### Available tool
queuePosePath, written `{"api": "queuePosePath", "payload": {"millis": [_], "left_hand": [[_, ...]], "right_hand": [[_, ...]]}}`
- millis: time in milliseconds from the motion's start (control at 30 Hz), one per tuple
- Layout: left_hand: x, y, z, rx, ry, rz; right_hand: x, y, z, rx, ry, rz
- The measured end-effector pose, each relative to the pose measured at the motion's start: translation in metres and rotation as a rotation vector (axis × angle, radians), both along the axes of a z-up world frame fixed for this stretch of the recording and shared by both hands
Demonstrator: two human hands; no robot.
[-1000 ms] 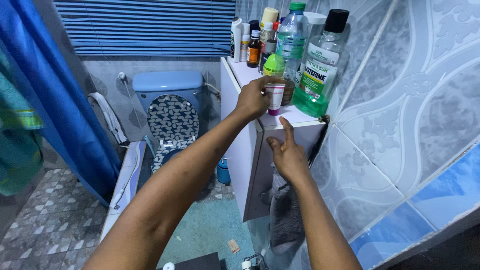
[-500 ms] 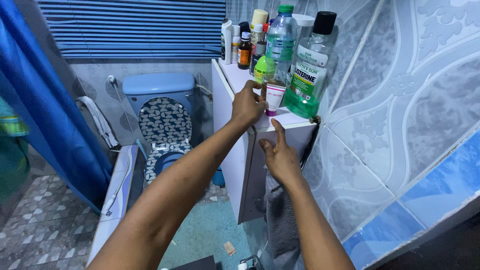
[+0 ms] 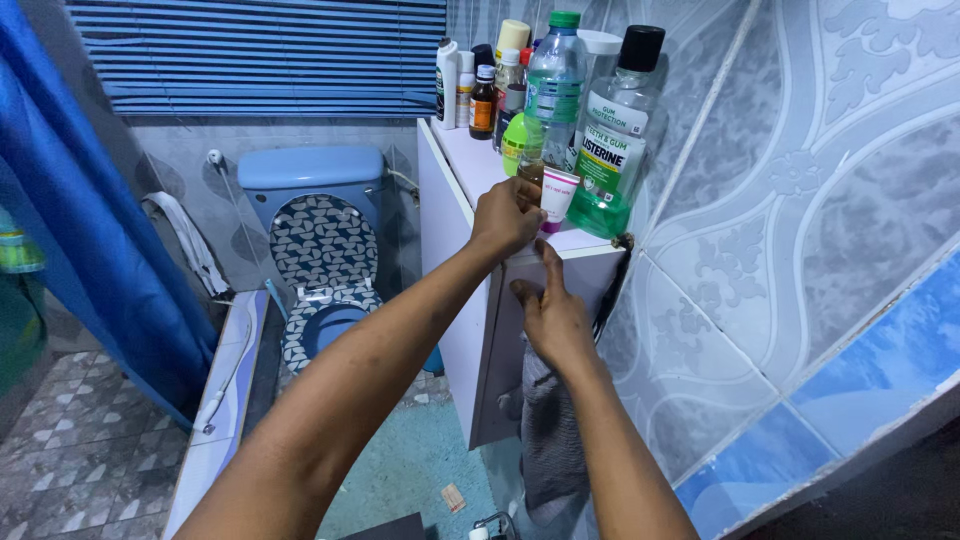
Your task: The person wipes several bathroom items with a gray cloth, including a green bottle, a pink-capped tube, a white aerosol can, and a black electric shaver. The person places the cleaned items on a white cabinet next to the toilet.
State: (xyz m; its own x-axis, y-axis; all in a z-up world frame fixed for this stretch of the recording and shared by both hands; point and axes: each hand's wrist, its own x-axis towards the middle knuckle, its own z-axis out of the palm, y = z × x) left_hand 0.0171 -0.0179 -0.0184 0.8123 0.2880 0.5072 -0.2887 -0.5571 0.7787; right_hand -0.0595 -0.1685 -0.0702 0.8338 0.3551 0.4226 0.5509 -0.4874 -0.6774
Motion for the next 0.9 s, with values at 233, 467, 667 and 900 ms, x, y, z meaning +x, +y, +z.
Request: {"api": "queuePosePath", "payload": {"millis": [233,467,667,900], "left_hand": [[0.008,-0.012,0.000,0.031,0.026,-0.034],[0.012,-0.020,0.001,0.019,0.043,-0.019],[0.015,-0.023,0.003,0.049,0.062,-0.002],[0.007,-0.028,0.007,0.040,0.053,0.041]], "right_hand": [[-0.013,-0.001,0.013,-0.037,0.082,-0.040],[-0.013,-0.001,0.015,-0.019,0.065,-0.022],[-0.011,0.000,0.013,-0.046,0.088,-0.047],[-0.018,0.000,0.023,-0.086,0.168,-0.079]]}}
